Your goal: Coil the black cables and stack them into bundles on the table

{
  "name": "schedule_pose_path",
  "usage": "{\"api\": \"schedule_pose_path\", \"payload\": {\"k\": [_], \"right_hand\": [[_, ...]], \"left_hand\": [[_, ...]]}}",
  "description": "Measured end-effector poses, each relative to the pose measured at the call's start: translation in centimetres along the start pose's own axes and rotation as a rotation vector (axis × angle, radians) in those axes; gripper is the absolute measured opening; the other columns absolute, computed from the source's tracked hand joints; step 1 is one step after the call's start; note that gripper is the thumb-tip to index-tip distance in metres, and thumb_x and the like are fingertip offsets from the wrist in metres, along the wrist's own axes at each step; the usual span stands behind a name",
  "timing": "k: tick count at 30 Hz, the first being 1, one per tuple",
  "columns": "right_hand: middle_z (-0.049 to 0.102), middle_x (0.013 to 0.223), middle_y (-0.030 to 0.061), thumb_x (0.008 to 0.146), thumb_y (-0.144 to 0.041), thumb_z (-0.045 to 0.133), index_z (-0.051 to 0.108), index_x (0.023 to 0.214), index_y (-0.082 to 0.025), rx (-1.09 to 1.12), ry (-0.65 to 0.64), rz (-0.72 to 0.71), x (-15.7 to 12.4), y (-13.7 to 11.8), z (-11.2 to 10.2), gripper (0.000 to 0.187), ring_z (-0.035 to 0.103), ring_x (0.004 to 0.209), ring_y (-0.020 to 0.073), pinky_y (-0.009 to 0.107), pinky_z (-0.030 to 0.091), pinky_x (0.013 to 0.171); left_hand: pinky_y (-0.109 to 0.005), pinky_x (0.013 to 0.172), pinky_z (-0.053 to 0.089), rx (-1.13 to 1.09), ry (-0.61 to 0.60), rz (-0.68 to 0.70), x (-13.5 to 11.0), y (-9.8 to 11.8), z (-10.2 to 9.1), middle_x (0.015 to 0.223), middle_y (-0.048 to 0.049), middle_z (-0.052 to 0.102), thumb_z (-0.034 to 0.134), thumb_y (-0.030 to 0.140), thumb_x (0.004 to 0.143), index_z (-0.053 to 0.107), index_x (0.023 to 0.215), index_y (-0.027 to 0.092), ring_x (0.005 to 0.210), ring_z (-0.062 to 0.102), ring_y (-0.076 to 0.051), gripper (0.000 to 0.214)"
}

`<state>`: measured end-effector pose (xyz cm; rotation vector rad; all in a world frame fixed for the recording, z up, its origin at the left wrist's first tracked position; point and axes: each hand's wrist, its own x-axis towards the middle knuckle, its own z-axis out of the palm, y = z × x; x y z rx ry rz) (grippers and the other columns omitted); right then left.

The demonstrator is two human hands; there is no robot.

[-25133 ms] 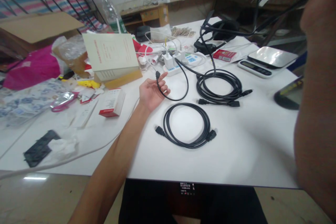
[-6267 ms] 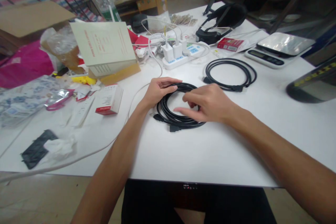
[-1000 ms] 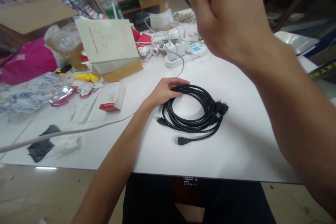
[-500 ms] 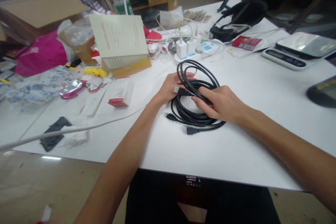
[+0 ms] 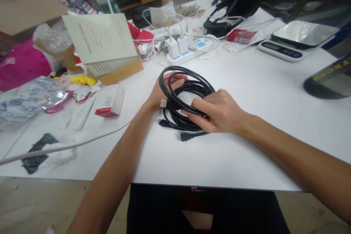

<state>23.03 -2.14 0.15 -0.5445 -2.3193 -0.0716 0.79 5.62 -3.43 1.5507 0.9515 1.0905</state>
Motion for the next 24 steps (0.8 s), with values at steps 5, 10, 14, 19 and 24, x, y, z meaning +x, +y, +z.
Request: {"api": "schedule_pose_path", "payload": {"k": [5, 10, 14, 19, 24], "right_hand": [[0.048, 0.054, -0.0033, 0.109, -0.038, 0.051, 0.057, 0.076, -0.02, 0.039, -0.028, -0.098, 0.0, -0.3, -0.1, 0.038, 0.035, 0.05, 0.0099, 0.032, 0.021, 0.055], [0.059, 0.064, -0.0001, 0.11, -0.054, 0.047, 0.06, 0.084, -0.018, 0.05, -0.308, -0.06, -0.1, -0.7, 0.4, 0.047, 0.042, 0.054, 0.0112, 0.033, 0.018, 0.059], [0.067, 0.077, 0.0036, 0.103, -0.074, 0.049, 0.064, 0.096, -0.017, 0.033, -0.438, 0.006, 0.0, -0.8, 0.2, 0.059, 0.049, 0.059, 0.0135, 0.033, 0.014, 0.061], [0.071, 0.091, 0.008, 0.1, -0.079, 0.049, 0.065, 0.106, -0.015, -0.023, -0.495, 0.063, 0.3, -0.9, -0.1, 0.066, 0.057, 0.068, 0.0166, 0.033, 0.013, 0.061], [0.071, 0.086, 0.0082, 0.102, -0.076, 0.05, 0.068, 0.097, -0.015, -0.083, -0.534, 0.108, 0.5, -1.2, -0.2, 0.064, 0.058, 0.067, 0.017, 0.034, 0.013, 0.063]], "left_hand": [[-0.038, 0.099, 0.058, 0.064, 0.041, 0.044, -0.6, 0.9, -0.1, 0.11, -0.0066, 0.08, 0.071, 0.05, 0.099, 0.081, 0.106, 0.023, 0.107, 0.076, -0.025, 0.03], [-0.039, 0.109, 0.055, 0.086, -0.005, 0.046, -0.5, 1.8, -0.5, 0.116, -0.0059, 0.078, 0.086, 0.042, 0.087, 0.081, 0.101, 0.021, 0.12, 0.072, -0.028, 0.026], [-0.042, 0.104, 0.06, -0.063, 0.045, -0.06, 0.0, 1.4, 0.2, 0.109, -0.0079, 0.079, 0.059, 0.059, 0.104, 0.076, 0.104, 0.016, 0.113, 0.076, -0.026, 0.046], [-0.036, 0.097, 0.064, -0.356, 0.153, -0.266, 0.1, 1.7, 0.6, 0.099, -0.0083, 0.082, 0.052, 0.074, 0.101, 0.075, 0.104, 0.017, 0.106, 0.08, -0.025, 0.061], [-0.036, 0.096, 0.064, -0.39, 0.081, -0.308, -0.3, 2.6, -0.1, 0.098, -0.0101, 0.083, 0.052, 0.078, 0.098, 0.08, 0.106, 0.015, 0.104, 0.08, -0.027, 0.069]]}}
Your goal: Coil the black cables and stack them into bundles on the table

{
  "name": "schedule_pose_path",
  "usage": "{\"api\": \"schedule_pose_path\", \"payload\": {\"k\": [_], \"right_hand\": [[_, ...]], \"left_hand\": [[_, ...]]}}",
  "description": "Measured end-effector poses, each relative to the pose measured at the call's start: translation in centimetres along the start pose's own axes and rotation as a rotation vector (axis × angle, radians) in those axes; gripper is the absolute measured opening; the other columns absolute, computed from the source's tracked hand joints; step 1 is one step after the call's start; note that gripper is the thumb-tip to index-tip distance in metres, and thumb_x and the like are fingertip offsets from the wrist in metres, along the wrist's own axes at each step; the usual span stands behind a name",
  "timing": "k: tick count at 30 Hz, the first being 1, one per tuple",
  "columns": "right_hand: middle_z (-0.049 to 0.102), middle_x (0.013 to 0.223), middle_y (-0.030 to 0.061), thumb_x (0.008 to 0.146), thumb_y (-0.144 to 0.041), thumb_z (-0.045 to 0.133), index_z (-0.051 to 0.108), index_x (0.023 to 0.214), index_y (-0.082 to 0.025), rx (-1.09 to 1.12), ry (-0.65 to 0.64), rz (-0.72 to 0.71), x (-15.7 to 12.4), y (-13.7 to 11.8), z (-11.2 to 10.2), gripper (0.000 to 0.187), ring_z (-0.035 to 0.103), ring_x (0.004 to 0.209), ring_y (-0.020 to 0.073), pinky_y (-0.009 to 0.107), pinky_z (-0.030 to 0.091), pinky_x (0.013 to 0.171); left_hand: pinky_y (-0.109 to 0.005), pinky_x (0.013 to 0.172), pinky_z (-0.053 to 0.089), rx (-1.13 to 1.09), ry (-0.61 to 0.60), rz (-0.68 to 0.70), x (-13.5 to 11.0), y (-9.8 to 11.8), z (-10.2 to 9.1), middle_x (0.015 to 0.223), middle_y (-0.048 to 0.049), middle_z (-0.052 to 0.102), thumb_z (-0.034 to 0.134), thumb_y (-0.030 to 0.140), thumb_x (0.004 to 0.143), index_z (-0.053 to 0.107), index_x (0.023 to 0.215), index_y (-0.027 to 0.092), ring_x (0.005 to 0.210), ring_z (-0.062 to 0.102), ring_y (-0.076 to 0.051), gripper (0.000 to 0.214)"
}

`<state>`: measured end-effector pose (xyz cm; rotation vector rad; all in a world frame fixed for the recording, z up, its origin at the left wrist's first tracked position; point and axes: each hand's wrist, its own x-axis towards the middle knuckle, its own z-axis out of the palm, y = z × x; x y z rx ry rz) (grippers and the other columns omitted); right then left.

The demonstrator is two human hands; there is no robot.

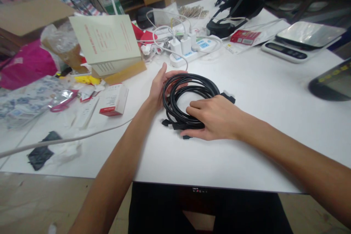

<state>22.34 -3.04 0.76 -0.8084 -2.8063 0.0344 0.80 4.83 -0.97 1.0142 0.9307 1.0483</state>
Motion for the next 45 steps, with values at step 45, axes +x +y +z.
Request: {"api": "schedule_pose_path", "payload": {"k": [45], "right_hand": [[0.077, 0.092, 0.0055, 0.091, -0.062, 0.075, 0.079, 0.099, -0.018, 0.884, 0.333, 0.449, -0.6, 8.4, 1.8, 0.045, 0.066, 0.08, 0.0175, 0.031, 0.052, 0.075]], "left_hand": [[-0.037, 0.103, 0.054, 0.409, -0.126, 0.286, -0.7, -1.4, 1.1, 0.113, -0.0103, 0.083, 0.083, 0.053, 0.088, 0.085, 0.107, 0.02, 0.109, 0.075, -0.025, 0.039]]}}
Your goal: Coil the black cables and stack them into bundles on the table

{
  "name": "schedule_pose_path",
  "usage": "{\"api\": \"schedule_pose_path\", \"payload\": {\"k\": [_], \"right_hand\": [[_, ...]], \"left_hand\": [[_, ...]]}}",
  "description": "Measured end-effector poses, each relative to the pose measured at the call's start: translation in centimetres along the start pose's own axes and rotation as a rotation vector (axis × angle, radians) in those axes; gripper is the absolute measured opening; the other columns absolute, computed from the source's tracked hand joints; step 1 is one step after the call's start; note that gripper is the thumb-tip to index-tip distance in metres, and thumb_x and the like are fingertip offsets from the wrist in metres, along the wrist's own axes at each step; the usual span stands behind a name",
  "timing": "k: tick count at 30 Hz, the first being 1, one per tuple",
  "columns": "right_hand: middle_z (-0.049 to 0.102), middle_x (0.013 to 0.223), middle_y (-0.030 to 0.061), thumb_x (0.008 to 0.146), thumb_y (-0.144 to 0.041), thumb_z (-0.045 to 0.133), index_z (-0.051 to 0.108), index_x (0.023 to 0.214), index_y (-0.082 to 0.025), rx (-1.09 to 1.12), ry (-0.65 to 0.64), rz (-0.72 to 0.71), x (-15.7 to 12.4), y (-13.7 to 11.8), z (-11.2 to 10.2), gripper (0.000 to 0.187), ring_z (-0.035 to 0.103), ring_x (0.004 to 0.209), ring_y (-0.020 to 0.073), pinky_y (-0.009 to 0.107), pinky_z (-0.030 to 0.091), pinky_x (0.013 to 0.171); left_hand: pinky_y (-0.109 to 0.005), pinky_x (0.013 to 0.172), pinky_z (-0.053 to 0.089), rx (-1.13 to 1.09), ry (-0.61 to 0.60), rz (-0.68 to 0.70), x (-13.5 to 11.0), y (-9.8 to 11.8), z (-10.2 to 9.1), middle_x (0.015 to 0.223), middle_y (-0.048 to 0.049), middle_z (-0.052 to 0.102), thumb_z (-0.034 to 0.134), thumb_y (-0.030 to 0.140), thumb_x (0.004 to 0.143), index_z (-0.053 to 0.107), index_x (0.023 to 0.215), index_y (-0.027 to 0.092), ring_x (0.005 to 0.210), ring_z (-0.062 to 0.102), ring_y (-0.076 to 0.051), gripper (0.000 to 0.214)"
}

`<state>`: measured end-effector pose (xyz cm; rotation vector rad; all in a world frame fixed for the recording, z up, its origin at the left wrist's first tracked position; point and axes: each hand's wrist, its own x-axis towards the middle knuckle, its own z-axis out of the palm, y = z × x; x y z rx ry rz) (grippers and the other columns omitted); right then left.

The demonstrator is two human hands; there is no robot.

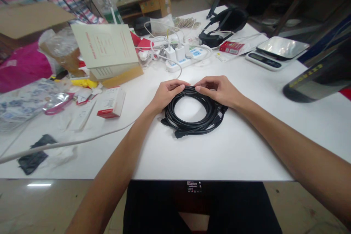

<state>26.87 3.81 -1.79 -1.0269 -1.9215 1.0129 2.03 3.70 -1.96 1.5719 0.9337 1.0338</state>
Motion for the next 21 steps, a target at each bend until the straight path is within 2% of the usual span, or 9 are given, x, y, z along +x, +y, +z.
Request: {"api": "schedule_pose_path", "payload": {"k": [3, 6, 8, 10, 12, 14, 21], "right_hand": [[0.074, 0.08, 0.0063, 0.091, -0.071, 0.07, 0.076, 0.083, -0.017, 0.023, 0.094, 0.047, 0.1, 0.0, -0.4, 0.056, 0.062, 0.07, 0.0153, 0.029, 0.046, 0.064], [0.069, 0.073, 0.0054, 0.087, -0.076, 0.072, 0.065, 0.07, -0.019, 0.122, 0.257, 0.06, 0.7, 0.6, -0.8, 0.06, 0.057, 0.063, 0.0128, 0.028, 0.044, 0.059], [0.053, 0.059, -0.0007, 0.083, -0.075, 0.077, 0.049, 0.062, -0.021, 0.238, 0.388, 0.083, 1.1, 1.2, -1.0, 0.064, 0.043, 0.051, 0.0095, 0.027, 0.035, 0.05], [0.034, 0.053, -0.0062, 0.081, -0.07, 0.081, 0.033, 0.062, -0.024, 0.372, 0.459, 0.13, 1.4, 1.6, -1.2, 0.069, 0.028, 0.046, 0.0074, 0.027, 0.022, 0.044], [0.024, 0.053, -0.0081, 0.078, -0.064, 0.084, 0.027, 0.063, -0.025, 0.477, 0.471, 0.169, 1.5, 1.6, -1.4, 0.071, 0.021, 0.045, 0.0065, 0.028, 0.014, 0.042], [0.022, 0.053, -0.0083, 0.077, -0.061, 0.086, 0.026, 0.063, -0.025, 0.513, 0.458, 0.173, 1.4, 1.4, -1.4, 0.071, 0.019, 0.044, 0.0062, 0.028, 0.012, 0.042], [0.02, 0.053, -0.0071, 0.079, -0.064, 0.083, 0.022, 0.064, -0.026, 0.466, 0.443, 0.165, 1.3, 1.3, -1.3, 0.074, 0.017, 0.045, 0.0078, 0.03, 0.011, 0.042]], "left_hand": [[-0.037, 0.102, 0.055, -0.012, 0.007, -0.007, 0.0, 0.1, 0.7, 0.112, -0.0103, 0.083, 0.082, 0.057, 0.088, 0.084, 0.106, 0.019, 0.107, 0.076, -0.025, 0.042], [-0.037, 0.1, 0.056, -0.109, 0.087, -0.026, 0.2, -0.1, 0.9, 0.11, -0.0105, 0.082, 0.081, 0.061, 0.088, 0.082, 0.1, 0.019, 0.105, 0.076, -0.024, 0.044], [-0.037, 0.098, 0.057, -0.207, 0.179, -0.044, 0.5, -0.3, 0.6, 0.108, -0.0102, 0.081, 0.08, 0.063, 0.088, 0.079, 0.098, 0.019, 0.104, 0.075, -0.022, 0.045], [-0.036, 0.094, 0.058, -0.281, 0.27, -0.063, 0.8, -0.6, 0.0, 0.103, -0.009, 0.08, 0.078, 0.065, 0.088, 0.076, 0.097, 0.02, 0.099, 0.075, -0.02, 0.045], [-0.035, 0.09, 0.058, -0.32, 0.326, -0.075, 1.0, -0.8, -0.6, 0.095, -0.007, 0.077, 0.076, 0.067, 0.088, 0.073, 0.097, 0.021, 0.092, 0.073, -0.018, 0.046], [-0.034, 0.087, 0.058, -0.344, 0.339, -0.086, 1.2, -1.0, -0.9, 0.089, -0.0053, 0.073, 0.076, 0.067, 0.088, 0.072, 0.096, 0.022, 0.088, 0.071, -0.017, 0.046], [-0.035, 0.083, 0.056, -0.295, 0.29, -0.093, 1.3, -1.0, -0.5, 0.083, -0.0048, 0.068, 0.072, 0.073, 0.087, 0.07, 0.094, 0.022, 0.084, 0.069, -0.018, 0.051]]}}
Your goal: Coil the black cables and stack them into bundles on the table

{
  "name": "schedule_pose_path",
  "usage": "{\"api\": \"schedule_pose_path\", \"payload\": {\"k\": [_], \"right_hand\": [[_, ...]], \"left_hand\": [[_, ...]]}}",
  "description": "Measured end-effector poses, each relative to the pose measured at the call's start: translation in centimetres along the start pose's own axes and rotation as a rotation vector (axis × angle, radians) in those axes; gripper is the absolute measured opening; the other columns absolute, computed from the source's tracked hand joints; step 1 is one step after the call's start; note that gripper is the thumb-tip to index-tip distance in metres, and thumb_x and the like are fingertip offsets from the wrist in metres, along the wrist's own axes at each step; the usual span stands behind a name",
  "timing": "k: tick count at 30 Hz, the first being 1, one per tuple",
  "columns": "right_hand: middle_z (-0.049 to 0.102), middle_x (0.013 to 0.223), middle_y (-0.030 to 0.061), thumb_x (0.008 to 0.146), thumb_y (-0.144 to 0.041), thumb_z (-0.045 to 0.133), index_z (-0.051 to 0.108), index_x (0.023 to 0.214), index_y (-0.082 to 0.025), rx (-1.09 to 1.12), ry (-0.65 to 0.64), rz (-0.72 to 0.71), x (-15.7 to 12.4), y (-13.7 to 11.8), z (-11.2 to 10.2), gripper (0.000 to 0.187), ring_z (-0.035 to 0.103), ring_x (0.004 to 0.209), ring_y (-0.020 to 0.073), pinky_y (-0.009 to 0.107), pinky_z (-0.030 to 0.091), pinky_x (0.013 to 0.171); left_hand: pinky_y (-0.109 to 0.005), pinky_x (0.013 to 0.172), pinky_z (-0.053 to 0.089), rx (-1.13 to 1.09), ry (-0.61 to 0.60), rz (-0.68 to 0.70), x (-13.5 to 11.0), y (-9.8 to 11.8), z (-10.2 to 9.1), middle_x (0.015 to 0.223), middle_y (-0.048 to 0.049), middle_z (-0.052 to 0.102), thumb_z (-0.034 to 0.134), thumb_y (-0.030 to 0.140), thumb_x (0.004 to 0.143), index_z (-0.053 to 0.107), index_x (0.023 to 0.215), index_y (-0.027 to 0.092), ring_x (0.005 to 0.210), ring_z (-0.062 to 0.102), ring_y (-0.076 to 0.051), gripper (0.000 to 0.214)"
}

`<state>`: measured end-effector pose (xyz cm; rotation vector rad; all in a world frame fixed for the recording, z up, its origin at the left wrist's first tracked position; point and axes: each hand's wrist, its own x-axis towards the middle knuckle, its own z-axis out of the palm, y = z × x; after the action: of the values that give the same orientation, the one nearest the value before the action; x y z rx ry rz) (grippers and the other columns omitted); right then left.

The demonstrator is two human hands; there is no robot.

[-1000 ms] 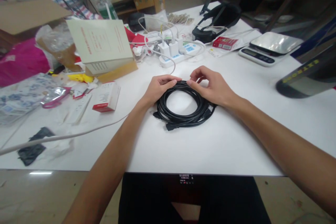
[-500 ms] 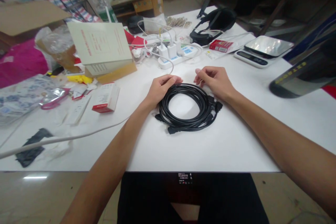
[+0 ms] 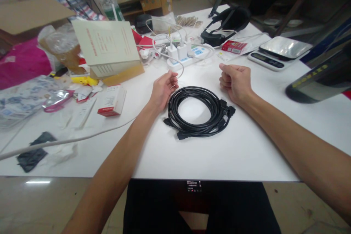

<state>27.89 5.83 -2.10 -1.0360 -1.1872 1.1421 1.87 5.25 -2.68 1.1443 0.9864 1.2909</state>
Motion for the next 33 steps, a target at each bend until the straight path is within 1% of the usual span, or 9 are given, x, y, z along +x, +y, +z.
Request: {"api": "schedule_pose_path", "payload": {"k": [4, 10, 15, 27, 33], "right_hand": [[0.019, 0.053, -0.0067, 0.078, -0.063, 0.085, 0.022, 0.063, -0.025, 0.013, 0.005, 0.007, 0.0, 0.0, 0.1, 0.075, 0.018, 0.045, 0.0078, 0.029, 0.012, 0.042], [0.021, 0.053, -0.007, 0.07, -0.05, 0.091, 0.027, 0.057, -0.023, 0.117, 0.065, 0.047, -0.4, -0.5, 0.6, 0.071, 0.018, 0.044, 0.0051, 0.028, 0.007, 0.043], [0.02, 0.052, -0.0071, 0.07, -0.045, 0.091, 0.027, 0.055, -0.022, 0.129, 0.067, 0.053, -0.5, -0.7, 0.7, 0.07, 0.019, 0.043, 0.0048, 0.029, 0.008, 0.044], [0.019, 0.053, -0.0071, 0.074, -0.045, 0.09, 0.026, 0.056, -0.022, 0.123, 0.068, 0.066, -0.5, -0.7, 0.7, 0.07, 0.018, 0.044, 0.005, 0.028, 0.008, 0.042], [0.02, 0.054, -0.0068, 0.072, -0.045, 0.091, 0.028, 0.056, -0.022, 0.127, 0.072, 0.079, -0.5, -0.7, 0.7, 0.07, 0.019, 0.044, 0.0048, 0.027, 0.009, 0.042]], "left_hand": [[-0.033, 0.081, 0.056, -0.022, -0.003, -0.015, -0.1, 0.2, 0.2, 0.082, -0.0042, 0.067, 0.073, 0.07, 0.088, 0.07, 0.095, 0.022, 0.082, 0.068, -0.017, 0.049], [-0.024, 0.074, 0.053, -0.195, 0.053, -0.102, -0.6, 0.9, 0.8, 0.08, -0.0014, 0.065, 0.081, 0.054, 0.09, 0.07, 0.092, 0.018, 0.073, 0.063, -0.011, 0.038], [-0.021, 0.072, 0.052, -0.247, 0.061, -0.128, -0.8, 1.1, 1.0, 0.08, -0.0014, 0.065, 0.081, 0.047, 0.092, 0.071, 0.092, 0.017, 0.071, 0.062, -0.01, 0.032], [-0.021, 0.071, 0.053, -0.24, 0.07, -0.135, -0.9, 1.1, 1.0, 0.081, -0.0018, 0.065, 0.081, 0.045, 0.093, 0.071, 0.092, 0.016, 0.07, 0.062, -0.01, 0.03], [-0.021, 0.07, 0.053, -0.246, 0.05, -0.12, -0.8, 1.0, 0.8, 0.081, -0.0021, 0.065, 0.082, 0.045, 0.092, 0.071, 0.092, 0.017, 0.07, 0.062, -0.01, 0.03]]}}
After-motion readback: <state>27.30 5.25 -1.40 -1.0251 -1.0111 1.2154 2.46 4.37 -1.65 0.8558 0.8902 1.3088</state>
